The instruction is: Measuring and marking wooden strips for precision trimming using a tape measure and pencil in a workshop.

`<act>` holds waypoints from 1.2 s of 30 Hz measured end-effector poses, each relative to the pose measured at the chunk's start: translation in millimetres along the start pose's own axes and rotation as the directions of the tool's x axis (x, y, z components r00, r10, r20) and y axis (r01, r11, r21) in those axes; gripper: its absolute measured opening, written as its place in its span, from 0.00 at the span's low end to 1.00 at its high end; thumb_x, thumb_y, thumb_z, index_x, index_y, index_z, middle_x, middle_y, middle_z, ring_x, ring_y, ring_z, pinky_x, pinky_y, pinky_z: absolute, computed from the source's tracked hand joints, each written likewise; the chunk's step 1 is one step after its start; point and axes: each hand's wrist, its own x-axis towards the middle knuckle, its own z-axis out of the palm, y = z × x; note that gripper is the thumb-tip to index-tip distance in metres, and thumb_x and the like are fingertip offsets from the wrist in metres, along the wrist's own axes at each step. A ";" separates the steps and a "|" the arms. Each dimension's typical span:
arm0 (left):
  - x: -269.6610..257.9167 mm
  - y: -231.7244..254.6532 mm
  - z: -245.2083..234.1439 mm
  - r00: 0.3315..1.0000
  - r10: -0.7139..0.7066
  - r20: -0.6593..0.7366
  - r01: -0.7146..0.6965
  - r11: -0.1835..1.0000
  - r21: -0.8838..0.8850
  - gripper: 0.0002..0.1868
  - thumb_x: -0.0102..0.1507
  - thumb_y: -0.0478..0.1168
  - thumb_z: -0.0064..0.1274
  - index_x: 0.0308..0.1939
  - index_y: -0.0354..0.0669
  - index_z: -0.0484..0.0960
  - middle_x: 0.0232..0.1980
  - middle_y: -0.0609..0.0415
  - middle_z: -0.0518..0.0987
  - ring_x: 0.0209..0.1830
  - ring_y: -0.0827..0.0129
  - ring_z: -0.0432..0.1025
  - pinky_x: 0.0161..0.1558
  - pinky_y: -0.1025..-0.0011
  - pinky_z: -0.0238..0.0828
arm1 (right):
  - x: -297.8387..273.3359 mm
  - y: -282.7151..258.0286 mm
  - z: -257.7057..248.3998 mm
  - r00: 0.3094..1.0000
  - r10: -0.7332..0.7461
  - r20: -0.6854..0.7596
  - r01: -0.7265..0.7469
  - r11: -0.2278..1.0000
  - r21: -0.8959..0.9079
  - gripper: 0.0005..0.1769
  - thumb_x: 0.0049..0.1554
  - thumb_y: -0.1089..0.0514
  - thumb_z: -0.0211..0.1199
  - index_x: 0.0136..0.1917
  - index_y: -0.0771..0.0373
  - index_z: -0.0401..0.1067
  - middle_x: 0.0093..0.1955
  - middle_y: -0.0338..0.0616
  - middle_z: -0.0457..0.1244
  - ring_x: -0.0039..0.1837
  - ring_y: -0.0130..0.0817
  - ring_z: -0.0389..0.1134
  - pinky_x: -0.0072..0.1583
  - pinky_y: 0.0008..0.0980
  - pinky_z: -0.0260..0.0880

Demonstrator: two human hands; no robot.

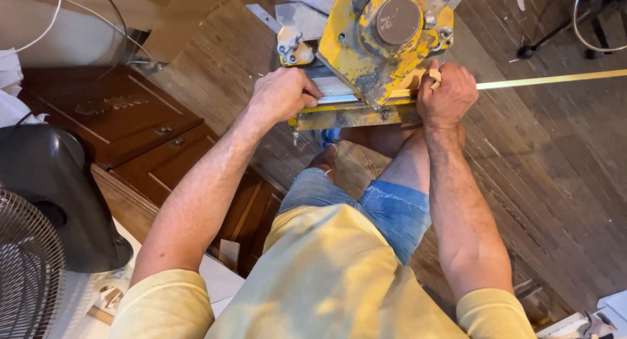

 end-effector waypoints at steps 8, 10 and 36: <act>3.0 6.1 -0.4 1.000 0.003 0.015 -0.003 1.000 -0.021 0.09 0.63 0.53 0.60 0.47 0.76 0.89 0.51 0.57 0.86 0.58 0.49 0.77 0.57 0.53 0.74 | -2.6 2.8 3.8 1.000 -0.005 -0.012 0.005 1.000 0.005 0.24 0.69 0.52 0.62 0.32 0.57 0.63 0.28 0.44 0.54 0.36 0.46 0.65 0.44 0.38 0.65; 2.5 6.4 -2.0 1.000 -0.001 0.018 0.002 1.000 -0.021 0.10 0.62 0.53 0.60 0.47 0.76 0.89 0.52 0.57 0.86 0.58 0.49 0.77 0.58 0.53 0.74 | -2.3 0.6 3.2 1.000 -0.001 -0.012 0.002 1.000 0.030 0.24 0.69 0.54 0.61 0.32 0.58 0.63 0.28 0.45 0.54 0.36 0.47 0.64 0.45 0.39 0.65; 2.7 -0.6 -1.6 1.000 -0.009 0.011 0.009 1.000 -0.010 0.10 0.62 0.51 0.62 0.47 0.74 0.89 0.49 0.56 0.86 0.56 0.47 0.78 0.56 0.50 0.75 | 1.2 -3.6 -0.1 0.997 -0.070 -0.044 0.075 0.989 0.131 0.24 0.70 0.58 0.62 0.32 0.60 0.61 0.28 0.46 0.52 0.33 0.50 0.63 0.40 0.42 0.66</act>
